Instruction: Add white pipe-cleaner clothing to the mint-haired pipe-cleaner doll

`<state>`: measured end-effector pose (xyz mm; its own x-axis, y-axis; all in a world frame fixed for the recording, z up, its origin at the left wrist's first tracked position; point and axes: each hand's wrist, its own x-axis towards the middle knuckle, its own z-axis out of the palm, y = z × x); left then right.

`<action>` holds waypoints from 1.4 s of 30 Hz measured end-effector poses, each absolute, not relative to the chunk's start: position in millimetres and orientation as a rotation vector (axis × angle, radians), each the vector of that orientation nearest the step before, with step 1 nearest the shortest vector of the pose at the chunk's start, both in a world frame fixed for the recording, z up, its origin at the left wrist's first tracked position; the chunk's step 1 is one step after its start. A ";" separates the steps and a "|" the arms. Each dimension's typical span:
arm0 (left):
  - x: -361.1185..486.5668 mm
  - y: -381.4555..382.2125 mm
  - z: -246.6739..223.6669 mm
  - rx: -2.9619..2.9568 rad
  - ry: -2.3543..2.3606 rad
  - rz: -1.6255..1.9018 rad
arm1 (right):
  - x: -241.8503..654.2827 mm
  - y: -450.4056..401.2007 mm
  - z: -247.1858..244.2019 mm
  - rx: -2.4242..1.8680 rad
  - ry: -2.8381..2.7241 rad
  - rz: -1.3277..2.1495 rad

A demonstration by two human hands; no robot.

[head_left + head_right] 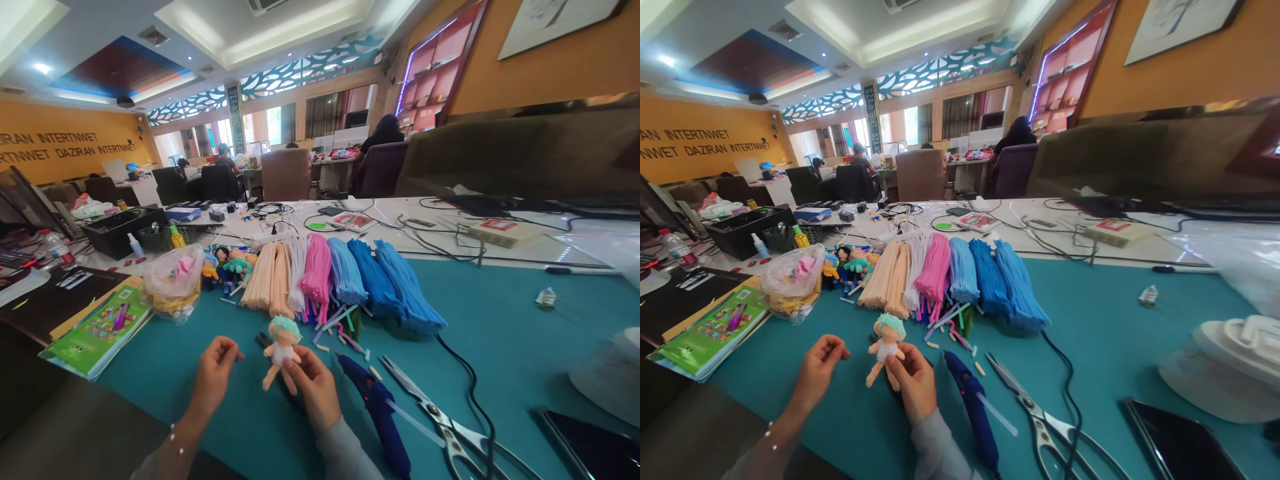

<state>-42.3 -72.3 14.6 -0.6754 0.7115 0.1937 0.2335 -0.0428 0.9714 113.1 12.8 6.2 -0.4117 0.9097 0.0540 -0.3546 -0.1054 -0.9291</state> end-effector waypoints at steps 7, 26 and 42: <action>-107.5 -146.1 -9.2 1.120 2.376 1.509 | 108.3 10.5 3.6 -0.731 -1.108 1.720; -139.0 -196.6 -10.0 1.610 2.740 1.293 | 108.4 12.5 -5.7 -0.757 -1.057 1.764; -17.1 -51.3 23.5 0.927 1.501 1.712 | 113.8 8.1 9.5 -0.740 -1.117 1.701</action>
<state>-17.1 -51.3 23.5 -0.5233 0.8482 0.0812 -0.0305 -0.1139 0.9930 113.8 8.1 9.5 -0.3777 0.9259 0.0084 -0.3759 -0.1450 -0.9153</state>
